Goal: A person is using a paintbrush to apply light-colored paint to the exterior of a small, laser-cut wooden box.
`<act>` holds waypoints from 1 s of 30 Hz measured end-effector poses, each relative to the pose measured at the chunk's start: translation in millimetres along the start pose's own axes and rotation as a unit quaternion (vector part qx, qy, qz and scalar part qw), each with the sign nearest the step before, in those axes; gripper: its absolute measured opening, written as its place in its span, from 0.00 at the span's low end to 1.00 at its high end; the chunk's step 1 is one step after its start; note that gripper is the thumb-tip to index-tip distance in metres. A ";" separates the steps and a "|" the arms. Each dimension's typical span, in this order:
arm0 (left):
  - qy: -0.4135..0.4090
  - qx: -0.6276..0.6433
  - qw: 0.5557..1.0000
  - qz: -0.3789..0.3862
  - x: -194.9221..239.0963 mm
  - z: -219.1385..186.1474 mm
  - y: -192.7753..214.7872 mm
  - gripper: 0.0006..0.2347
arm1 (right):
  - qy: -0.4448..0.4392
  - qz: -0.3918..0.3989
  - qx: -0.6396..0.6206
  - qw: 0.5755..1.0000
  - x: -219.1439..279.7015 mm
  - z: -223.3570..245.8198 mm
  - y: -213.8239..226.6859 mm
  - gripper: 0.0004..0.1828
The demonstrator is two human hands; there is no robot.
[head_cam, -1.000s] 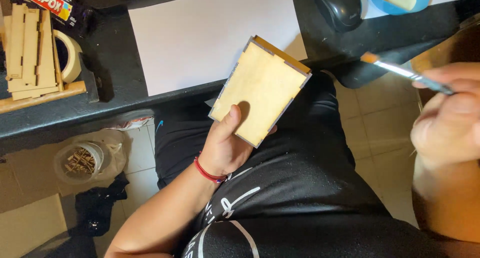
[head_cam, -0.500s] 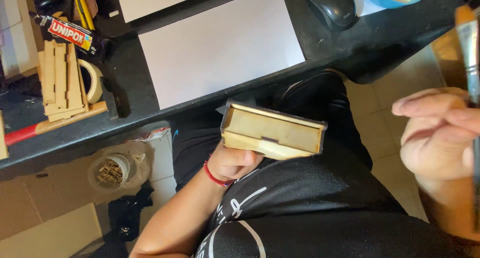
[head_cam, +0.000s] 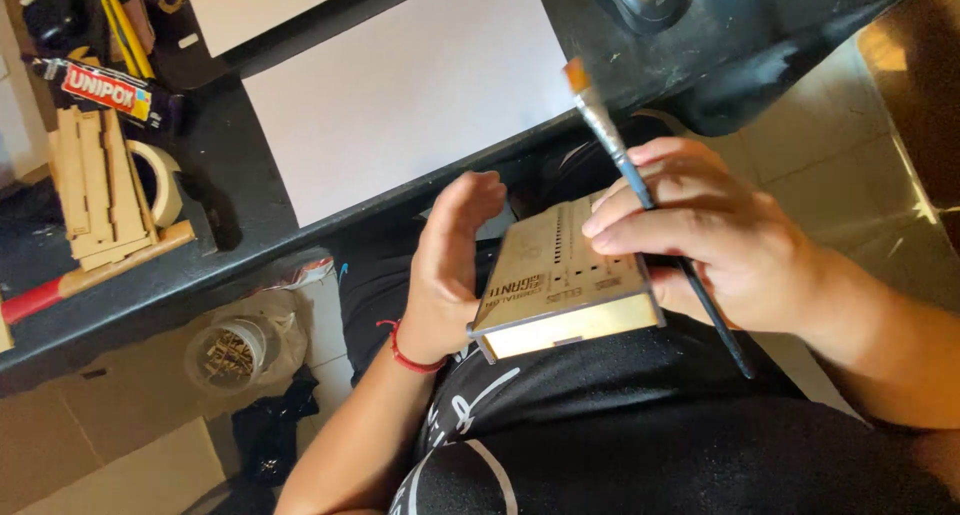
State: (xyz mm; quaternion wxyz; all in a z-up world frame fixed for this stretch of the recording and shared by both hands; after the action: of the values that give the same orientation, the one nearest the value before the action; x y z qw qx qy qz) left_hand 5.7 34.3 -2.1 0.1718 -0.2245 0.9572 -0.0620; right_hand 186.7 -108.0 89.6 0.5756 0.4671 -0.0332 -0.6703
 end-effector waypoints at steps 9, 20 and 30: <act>-0.059 -0.149 0.985 0.058 -12.1 -25.0 -27.8 0.20 | -0.076 0.051 0.072 0.993 -11.9 -8.0 60.9 0.26; 0.301 0.285 0.845 -0.338 -15.2 19.7 -23.4 0.31 | -0.338 -0.153 0.176 0.912 17.5 -130.3 184.3 0.15; 0.265 0.164 0.898 -0.311 -1.5 47.6 -15.4 0.24 | -0.357 -0.036 0.208 0.910 5.8 -159.5 163.9 0.07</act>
State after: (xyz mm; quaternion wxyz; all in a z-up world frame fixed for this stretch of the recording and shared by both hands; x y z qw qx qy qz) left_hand 30.2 19.3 -43.1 -0.0820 -0.4549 0.8246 -0.3261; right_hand 414.7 -88.8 92.1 0.3906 0.3065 -0.3586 -0.7905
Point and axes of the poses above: each hand's wrist, its own x-axis away from the middle knuckle, its own y-axis out of the back of the hand, z = x × y, the point moved 3 cm from there along -x, towards the middle knuckle, and after that the axes turned 4 degrees about y, right-handed, at the moved point
